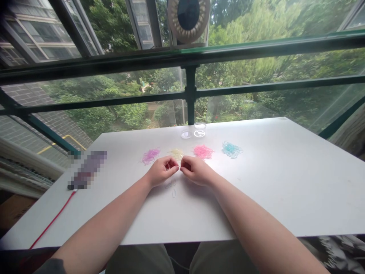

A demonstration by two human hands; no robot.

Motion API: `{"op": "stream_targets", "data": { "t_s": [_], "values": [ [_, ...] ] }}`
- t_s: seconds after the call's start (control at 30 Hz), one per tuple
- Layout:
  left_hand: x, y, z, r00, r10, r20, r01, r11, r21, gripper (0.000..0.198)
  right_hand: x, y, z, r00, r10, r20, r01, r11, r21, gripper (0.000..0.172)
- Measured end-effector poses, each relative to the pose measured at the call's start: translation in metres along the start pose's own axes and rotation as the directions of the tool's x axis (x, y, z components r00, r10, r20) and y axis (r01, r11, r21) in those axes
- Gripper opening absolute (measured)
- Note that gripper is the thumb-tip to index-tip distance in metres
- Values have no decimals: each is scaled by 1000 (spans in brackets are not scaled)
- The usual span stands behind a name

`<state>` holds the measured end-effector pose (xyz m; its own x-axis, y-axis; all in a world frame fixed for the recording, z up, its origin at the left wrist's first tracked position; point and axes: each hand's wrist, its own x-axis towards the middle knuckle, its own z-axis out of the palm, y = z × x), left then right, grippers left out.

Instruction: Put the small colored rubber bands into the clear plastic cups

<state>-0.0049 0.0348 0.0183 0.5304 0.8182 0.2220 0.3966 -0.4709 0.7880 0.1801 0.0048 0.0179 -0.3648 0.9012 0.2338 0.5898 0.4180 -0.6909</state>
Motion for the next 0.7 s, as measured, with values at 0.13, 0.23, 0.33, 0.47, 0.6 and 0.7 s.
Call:
{"op": "stream_targets", "data": {
  "t_s": [0.13, 0.23, 0.33, 0.47, 0.6, 0.7],
  "values": [
    [0, 0, 0, 1000, 5, 19, -5, 1000, -4, 14, 0, -2, 0, 1000, 4, 13, -4, 1000, 10, 6],
    [-1, -1, -1, 1000, -1, 27, 1, 1000, -10, 16, 0, -2, 0, 1000, 3, 9, -3, 1000, 11, 6],
    [-1, -1, -1, 999, -3, 36, 4, 1000, -19, 18, -1, -2, 0, 1000, 8, -8, -8, 1000, 3, 5],
    [-1, 0, -1, 999, -2, 43, 3, 1000, -19, 19, 0, -1, 0, 1000, 15, 2, -15, 1000, 4, 4],
    [-1, 0, 0, 999, 6, 47, -5, 1000, -5, 19, 0, -1, 0, 1000, 15, 7, -15, 999, 33, 12],
    [-1, -1, 0, 999, 8, 53, -8, 1000, 0, 19, 0, 0, 1, 1000, 16, 0, -16, 999, 39, 12]
  ]
}}
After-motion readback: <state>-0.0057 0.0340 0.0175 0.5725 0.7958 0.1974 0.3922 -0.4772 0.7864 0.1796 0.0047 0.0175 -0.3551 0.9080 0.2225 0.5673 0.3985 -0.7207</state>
